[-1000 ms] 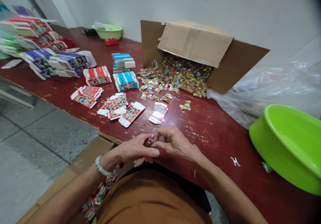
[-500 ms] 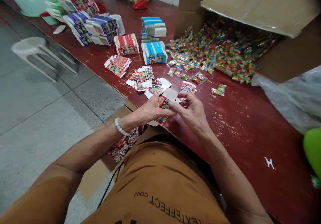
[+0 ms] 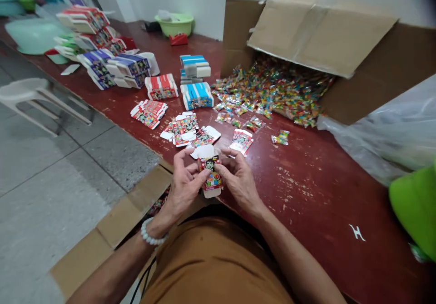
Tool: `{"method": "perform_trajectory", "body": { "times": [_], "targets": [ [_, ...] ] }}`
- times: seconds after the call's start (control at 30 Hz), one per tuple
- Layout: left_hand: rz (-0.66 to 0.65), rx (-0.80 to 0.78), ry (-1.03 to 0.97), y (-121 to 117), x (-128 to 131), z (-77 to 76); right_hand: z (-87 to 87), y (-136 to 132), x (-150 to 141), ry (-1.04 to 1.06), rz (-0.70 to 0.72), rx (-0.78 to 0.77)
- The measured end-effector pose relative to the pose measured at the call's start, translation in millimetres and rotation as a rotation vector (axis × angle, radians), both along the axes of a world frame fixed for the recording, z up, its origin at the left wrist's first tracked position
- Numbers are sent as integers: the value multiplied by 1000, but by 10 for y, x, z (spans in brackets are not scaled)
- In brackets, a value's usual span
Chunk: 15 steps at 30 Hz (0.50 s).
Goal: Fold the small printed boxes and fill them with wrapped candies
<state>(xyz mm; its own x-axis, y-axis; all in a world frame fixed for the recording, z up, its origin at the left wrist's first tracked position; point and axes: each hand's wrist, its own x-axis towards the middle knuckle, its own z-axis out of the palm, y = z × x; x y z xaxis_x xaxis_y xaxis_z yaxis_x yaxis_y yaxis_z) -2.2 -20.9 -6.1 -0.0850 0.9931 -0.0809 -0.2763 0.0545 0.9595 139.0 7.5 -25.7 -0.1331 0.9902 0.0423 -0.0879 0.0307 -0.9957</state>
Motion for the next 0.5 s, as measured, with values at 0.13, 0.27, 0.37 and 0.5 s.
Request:
{"method": "perform_trajectory", "body": {
  "times": [0.13, 0.27, 0.37, 0.5],
  "targets": [
    [-36, 19, 22, 0, 22, 1, -19, -12, -7, 129, 28, -1],
    [-116, -42, 92, 24, -3, -32, 27, 79, 119, 27, 8, -15],
    [-130, -94, 136, 51, -33, -54, 65, 171, 195, -2, 79, -145],
    [-131, -88, 166, 86, -62, -66, 66, 233, 198, 146, 137, -272]
  ]
}}
